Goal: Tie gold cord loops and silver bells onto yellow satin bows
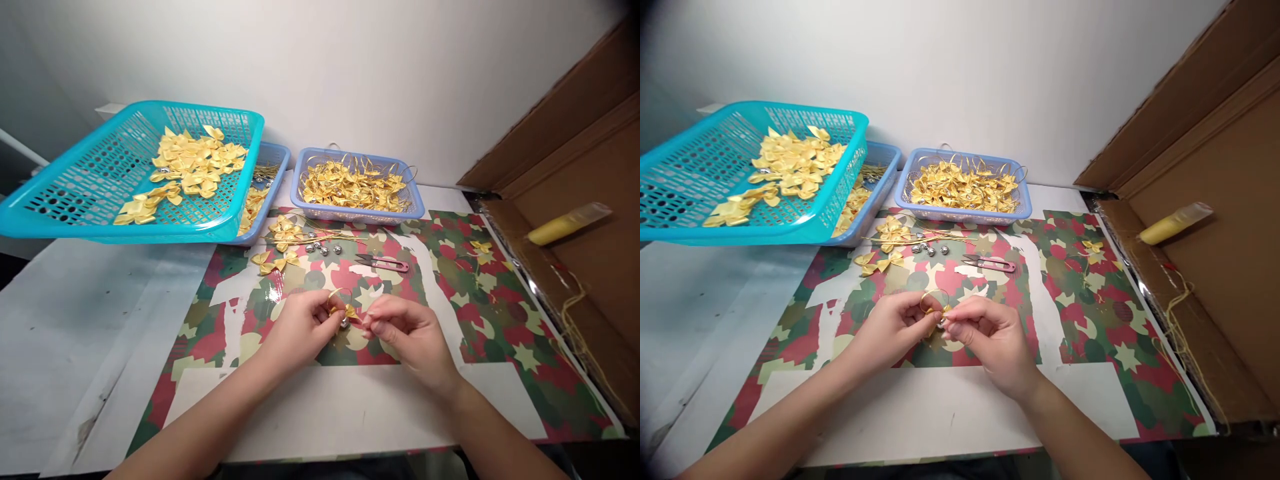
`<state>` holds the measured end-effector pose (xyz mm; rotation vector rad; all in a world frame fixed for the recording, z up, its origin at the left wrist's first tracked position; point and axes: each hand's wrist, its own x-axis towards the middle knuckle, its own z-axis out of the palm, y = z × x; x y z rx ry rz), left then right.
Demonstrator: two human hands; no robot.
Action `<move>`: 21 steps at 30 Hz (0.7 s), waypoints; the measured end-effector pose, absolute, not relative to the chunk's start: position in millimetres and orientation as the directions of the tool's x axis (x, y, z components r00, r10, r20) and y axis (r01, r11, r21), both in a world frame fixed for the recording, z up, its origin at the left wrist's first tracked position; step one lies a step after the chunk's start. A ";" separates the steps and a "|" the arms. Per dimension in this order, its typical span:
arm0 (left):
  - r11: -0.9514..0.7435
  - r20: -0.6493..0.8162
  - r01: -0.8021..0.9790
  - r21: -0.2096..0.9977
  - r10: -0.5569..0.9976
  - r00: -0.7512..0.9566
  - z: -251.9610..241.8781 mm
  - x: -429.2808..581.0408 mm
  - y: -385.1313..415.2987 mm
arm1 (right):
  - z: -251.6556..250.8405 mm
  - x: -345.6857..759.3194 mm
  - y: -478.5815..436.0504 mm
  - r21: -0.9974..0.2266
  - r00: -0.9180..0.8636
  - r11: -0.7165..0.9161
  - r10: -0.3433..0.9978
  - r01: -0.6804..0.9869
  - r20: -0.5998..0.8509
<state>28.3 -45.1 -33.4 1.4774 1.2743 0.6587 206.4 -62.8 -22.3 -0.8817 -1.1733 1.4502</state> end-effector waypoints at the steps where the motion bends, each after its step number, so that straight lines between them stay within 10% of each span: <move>1: 0.148 -0.256 0.347 0.926 0.921 0.293 -33.8 27.8 -45.1 | -22.1 205.9 -63.5 -0.968 -0.203 -0.006 0.978 -0.250 0.046; 8: 0.337 -0.395 0.223 0.915 0.862 0.316 -41.3 25.9 -45.4 | -20.6 204.5 -63.8 -0.996 -0.117 -0.079 0.990 -0.049 -0.073; 21: 0.146 -0.221 0.307 0.940 0.950 0.223 -37.7 27.1 -44.7 | -21.9 203.1 -65.4 -0.999 -0.099 -0.039 0.994 0.031 -0.042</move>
